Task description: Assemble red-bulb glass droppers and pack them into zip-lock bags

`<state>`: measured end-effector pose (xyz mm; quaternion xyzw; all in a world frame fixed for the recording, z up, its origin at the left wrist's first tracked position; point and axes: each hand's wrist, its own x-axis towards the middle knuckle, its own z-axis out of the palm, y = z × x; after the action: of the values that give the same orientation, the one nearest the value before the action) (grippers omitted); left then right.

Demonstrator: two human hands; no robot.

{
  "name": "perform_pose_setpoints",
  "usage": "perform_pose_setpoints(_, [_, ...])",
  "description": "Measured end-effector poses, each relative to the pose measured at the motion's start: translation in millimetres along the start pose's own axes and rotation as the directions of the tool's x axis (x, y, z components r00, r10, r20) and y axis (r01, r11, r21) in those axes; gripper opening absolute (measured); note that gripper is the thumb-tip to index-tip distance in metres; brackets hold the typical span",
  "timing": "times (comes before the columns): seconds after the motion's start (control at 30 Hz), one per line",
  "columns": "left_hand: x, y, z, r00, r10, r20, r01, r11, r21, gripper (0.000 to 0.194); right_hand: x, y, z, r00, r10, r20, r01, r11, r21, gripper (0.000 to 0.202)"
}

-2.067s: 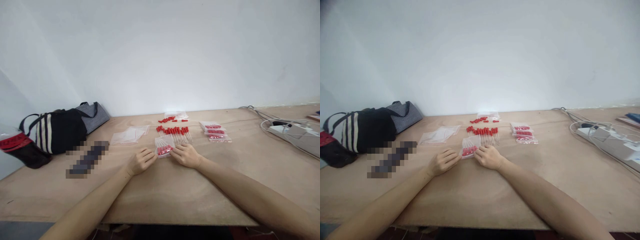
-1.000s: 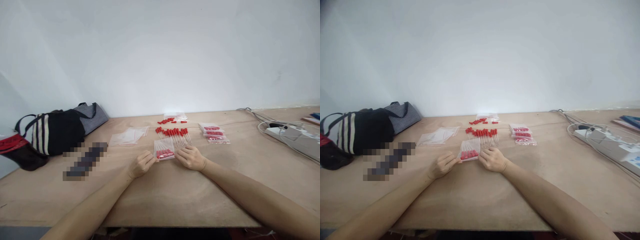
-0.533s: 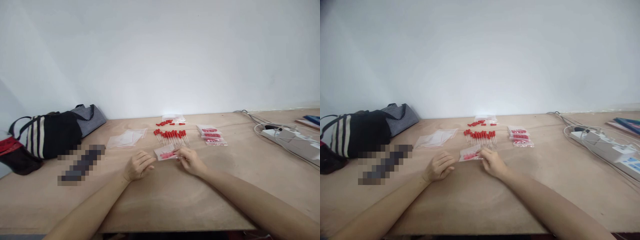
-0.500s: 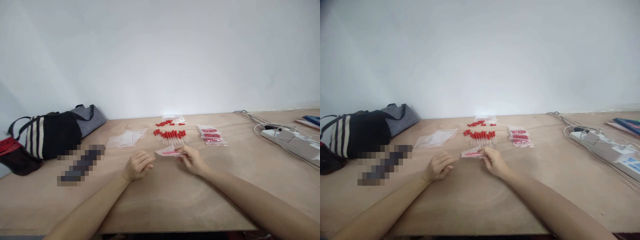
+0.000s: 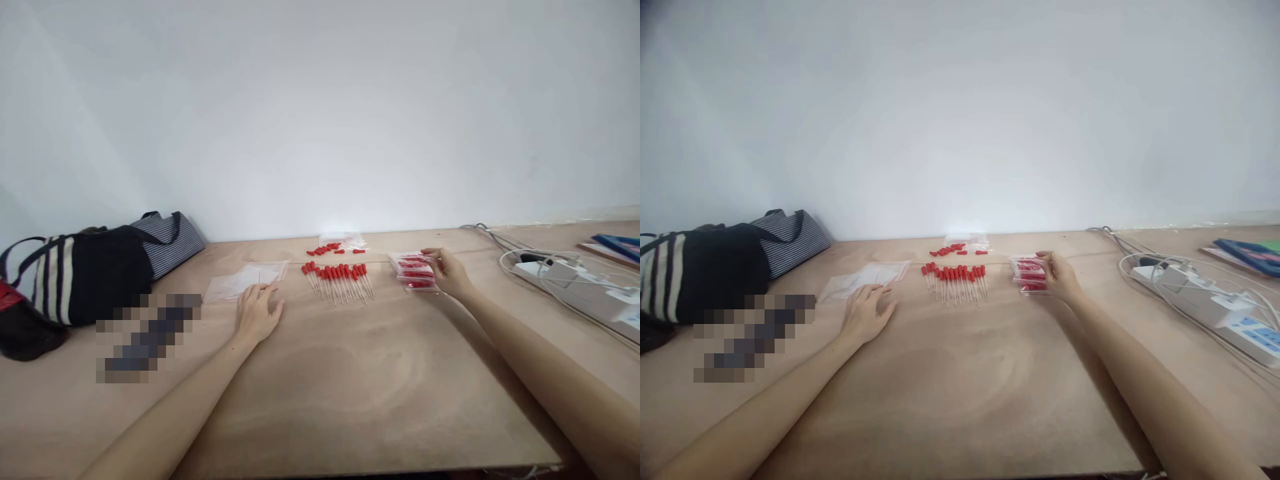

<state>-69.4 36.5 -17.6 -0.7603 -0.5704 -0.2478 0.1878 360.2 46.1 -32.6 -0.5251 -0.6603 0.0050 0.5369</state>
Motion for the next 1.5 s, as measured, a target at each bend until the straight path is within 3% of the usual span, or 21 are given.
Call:
perform_pose_setpoints(0.13, [7, -4, 3.3, 0.984, -0.143, 0.102, 0.13, 0.984, 0.125, 0.044, 4, 26, 1, 0.993, -0.032, 0.114, 0.045, 0.993, -0.11, 0.019])
perform_pose_setpoints(0.2, [11, -8, 5.4, 0.947, -0.253, 0.196, 0.22, 0.959, 0.176, 0.054, 1, 31, 0, 0.99, -0.062, 0.128, 0.086, 0.978, -0.192, 0.02])
perform_pose_setpoints(0.33, [18, -16, 9.2, 0.834, -0.362, 0.417, 0.312, 0.932, 0.184, 0.066, -10, 22, -3, 0.996, -0.083, 0.036, 0.09, 0.923, -0.375, 0.024])
perform_pose_setpoints(0.4, [19, -17, 9.4, 0.821, -0.342, 0.457, 0.298, 0.94, 0.168, 0.063, -18, 7, 0, 0.994, -0.111, -0.01, 0.097, 0.907, -0.411, 0.027])
perform_pose_setpoints(0.5, [14, -13, 6.0, 0.859, -0.293, 0.42, 0.253, 0.956, 0.151, 0.059, -32, -26, 14, 0.984, -0.176, 0.004, 0.164, 0.905, -0.393, 0.022])
perform_pose_setpoints(0.6, [3, 0, -0.5, 0.915, -0.182, 0.361, 0.152, 0.982, 0.11, 0.056, -43, -58, 34, 0.951, -0.246, 0.186, 0.298, 0.893, -0.337, 0.017])
perform_pose_setpoints(0.7, [-12, 21, -7.7, 0.957, -0.023, 0.289, -0.001, 0.997, 0.08, 0.049, -47, -79, 53, 0.919, -0.254, 0.303, 0.338, 0.901, -0.271, 0.018])
perform_pose_setpoints(0.8, [-26, 43, -15.8, 0.961, 0.093, 0.259, -0.107, 0.993, 0.042, 0.045, -43, -89, 70, 0.939, -0.153, 0.308, 0.24, 0.934, -0.266, 0.019])
perform_pose_setpoints(0.87, [-33, 55, -21.8, 0.952, 0.178, 0.248, -0.18, 0.984, -0.012, 0.042, -37, -91, 81, 0.96, 0.043, 0.277, 0.041, 0.956, -0.29, 0.019])
perform_pose_setpoints(0.97, [-35, 59, -27.9, 0.939, 0.268, 0.216, -0.252, 0.962, -0.102, 0.038, -26, -93, 94, 0.908, 0.354, 0.226, -0.267, 0.902, -0.339, 0.024])
perform_pose_setpoints(1.03, [-29, 53, -27.5, 0.941, 0.273, 0.198, -0.252, 0.96, -0.126, 0.041, -16, -92, 101, 0.869, 0.448, 0.212, -0.353, 0.859, -0.371, 0.03])
perform_pose_setpoints(1.13, [-19, 38, -21.7, 0.94, 0.228, 0.254, -0.191, 0.968, -0.162, 0.058, -1, -91, 109, 0.823, 0.522, 0.223, -0.41, 0.818, -0.403, 0.029])
perform_pose_setpoints(1.23, [-16, 31, -17.7, 0.884, 0.239, 0.403, -0.144, 0.957, -0.253, 0.062, 11, -90, 114, 0.778, 0.57, 0.265, -0.443, 0.796, -0.412, 0.014])
perform_pose_setpoints(1.33, [-25, 39, -21.4, 0.851, 0.255, 0.458, -0.118, 0.945, -0.306, 0.061, 18, -87, 116, 0.754, 0.59, 0.289, -0.463, 0.789, -0.404, 0.009])
perform_pose_setpoints(1.5, [-41, 60, -37.2, 0.852, 0.287, 0.437, -0.109, 0.915, -0.387, 0.058, 21, -85, 111, 0.757, 0.587, 0.288, -0.493, 0.801, -0.338, 0.008])
